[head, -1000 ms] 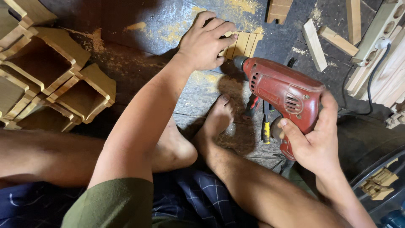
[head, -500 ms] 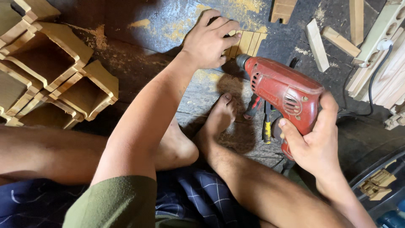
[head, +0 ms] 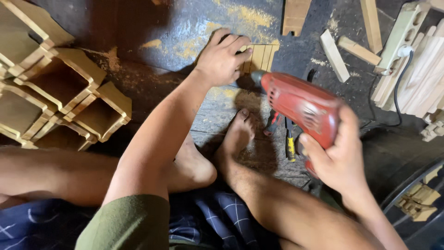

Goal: The person uses a power drill to create holes in small wooden pieces. They handle multiple wooden components, positioning them by hand on a workspace before using the drill.

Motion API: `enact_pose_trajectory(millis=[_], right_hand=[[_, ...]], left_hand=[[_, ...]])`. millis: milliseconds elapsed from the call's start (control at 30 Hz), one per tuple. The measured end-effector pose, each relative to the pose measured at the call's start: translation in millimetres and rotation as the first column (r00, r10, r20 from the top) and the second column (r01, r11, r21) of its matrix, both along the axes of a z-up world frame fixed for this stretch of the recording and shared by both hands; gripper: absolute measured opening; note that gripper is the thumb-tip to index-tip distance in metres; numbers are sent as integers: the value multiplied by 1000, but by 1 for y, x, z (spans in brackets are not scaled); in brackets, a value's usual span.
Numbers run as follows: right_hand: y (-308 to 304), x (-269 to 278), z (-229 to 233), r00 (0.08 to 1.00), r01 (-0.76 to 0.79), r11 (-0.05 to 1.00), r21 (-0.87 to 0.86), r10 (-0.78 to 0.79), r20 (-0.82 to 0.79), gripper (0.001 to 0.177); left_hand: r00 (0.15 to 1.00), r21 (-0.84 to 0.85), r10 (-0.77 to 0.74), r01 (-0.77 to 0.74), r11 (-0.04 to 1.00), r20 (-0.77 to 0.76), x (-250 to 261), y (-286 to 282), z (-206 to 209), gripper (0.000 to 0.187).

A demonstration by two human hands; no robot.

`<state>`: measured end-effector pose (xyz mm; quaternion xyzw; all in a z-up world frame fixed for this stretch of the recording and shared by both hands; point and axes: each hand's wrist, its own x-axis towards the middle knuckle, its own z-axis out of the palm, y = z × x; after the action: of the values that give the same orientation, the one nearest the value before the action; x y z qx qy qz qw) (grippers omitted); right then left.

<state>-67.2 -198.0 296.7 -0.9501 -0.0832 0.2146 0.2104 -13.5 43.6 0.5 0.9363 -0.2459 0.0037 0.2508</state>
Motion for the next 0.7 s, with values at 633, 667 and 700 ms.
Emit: enact_pose_trajectory(millis=[633,667,700], right_hand=[[-67,-29,-7,986,163,982,96,-166,22,84],[-67,-27,-7,988,152,984,91,-155,25,84],[-66,-26,-8,989,140,986,87,-143,29,84]], left_hand=[[975,450,201,-137,883,-97,49,-23,32,93],[967,383,252,-242,891,25,42,-23,19,86],[940,303,310,-339,890,141,34,-22,7,79]])
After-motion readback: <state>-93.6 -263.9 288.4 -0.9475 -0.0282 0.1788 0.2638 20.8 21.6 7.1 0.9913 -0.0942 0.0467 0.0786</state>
